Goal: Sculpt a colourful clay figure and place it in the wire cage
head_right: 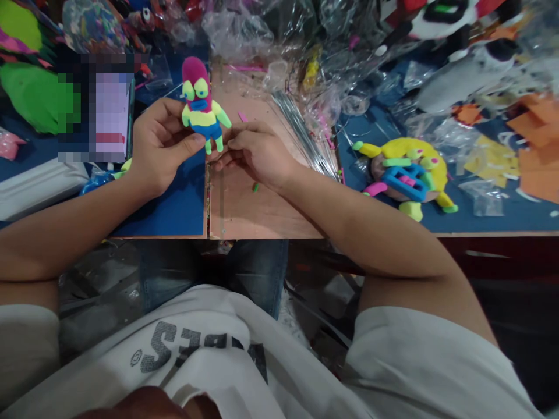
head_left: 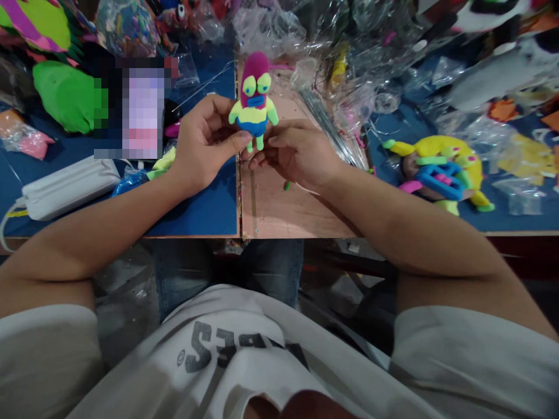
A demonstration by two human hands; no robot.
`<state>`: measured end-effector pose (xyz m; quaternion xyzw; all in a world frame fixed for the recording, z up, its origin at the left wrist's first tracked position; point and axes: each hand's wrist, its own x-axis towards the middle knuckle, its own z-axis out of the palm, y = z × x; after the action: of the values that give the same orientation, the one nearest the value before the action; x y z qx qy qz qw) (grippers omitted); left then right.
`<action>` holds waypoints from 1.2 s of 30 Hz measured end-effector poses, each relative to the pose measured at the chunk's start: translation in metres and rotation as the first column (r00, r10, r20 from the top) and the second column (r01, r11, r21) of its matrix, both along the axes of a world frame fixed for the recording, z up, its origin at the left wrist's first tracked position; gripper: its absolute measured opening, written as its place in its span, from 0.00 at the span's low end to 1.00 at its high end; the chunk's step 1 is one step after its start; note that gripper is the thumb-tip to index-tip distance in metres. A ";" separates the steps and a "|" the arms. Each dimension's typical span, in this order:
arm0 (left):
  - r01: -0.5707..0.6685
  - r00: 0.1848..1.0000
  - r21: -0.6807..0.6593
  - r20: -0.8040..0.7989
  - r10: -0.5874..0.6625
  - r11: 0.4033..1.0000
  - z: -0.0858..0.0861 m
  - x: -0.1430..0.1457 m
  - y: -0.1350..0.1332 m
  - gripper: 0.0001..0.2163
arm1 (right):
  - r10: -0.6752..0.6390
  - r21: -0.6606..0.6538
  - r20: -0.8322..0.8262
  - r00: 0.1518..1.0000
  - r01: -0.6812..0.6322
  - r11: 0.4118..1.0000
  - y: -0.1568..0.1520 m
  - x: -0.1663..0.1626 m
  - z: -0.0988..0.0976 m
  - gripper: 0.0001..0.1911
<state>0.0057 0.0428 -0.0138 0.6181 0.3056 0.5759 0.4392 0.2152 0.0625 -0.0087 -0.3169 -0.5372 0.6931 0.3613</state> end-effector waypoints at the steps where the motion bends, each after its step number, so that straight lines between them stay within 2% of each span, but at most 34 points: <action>1: 0.018 1.000 0.005 0.005 -0.018 1.000 -0.001 0.000 0.000 0.20 | 0.007 -0.012 0.004 1.000 -0.007 1.000 0.001 0.000 0.001 0.13; 7: 0.101 0.994 -0.049 -0.034 -0.103 0.994 -0.002 -0.005 -0.003 0.19 | 0.060 -0.022 -0.043 0.997 -0.061 0.998 0.000 0.000 0.003 0.16; 10: 0.086 0.996 -0.064 -0.014 -0.087 0.994 -0.001 -0.005 -0.005 0.19 | 0.031 -0.034 -0.034 0.999 -0.032 0.999 -0.001 0.000 0.002 0.17; 15: 0.092 0.995 -0.038 0.047 -0.090 0.995 0.000 -0.005 -0.002 0.18 | 0.076 -0.016 -0.144 0.987 -0.079 0.997 0.000 0.002 -0.001 0.22; 22: 0.132 0.988 -0.038 0.084 -0.128 0.990 0.001 -0.004 -0.004 0.18 | -0.007 0.031 -0.077 0.997 0.009 0.999 -0.001 0.001 -0.001 0.23; 26: 0.081 0.990 -0.020 0.121 -0.078 0.996 0.000 -0.003 -0.002 0.19 | -0.016 0.078 -0.106 0.994 0.024 0.997 -0.001 0.000 0.001 0.24; 30: 0.026 0.999 -0.007 0.036 -0.026 1.000 -0.001 -0.002 0.000 0.21 | -0.006 0.082 -0.098 0.995 0.014 0.997 -0.006 -0.004 0.002 0.19; 36: 0.013 1.000 -0.033 -0.006 -0.013 0.999 -0.001 0.004 -0.005 0.24 | -0.077 0.084 -0.053 0.996 0.082 0.993 -0.014 -0.013 -0.001 0.13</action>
<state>0.0101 0.0375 -0.0145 0.6146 0.3124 0.5660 0.4520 0.2025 0.0488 -0.0098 -0.3050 -0.5444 0.6620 0.4152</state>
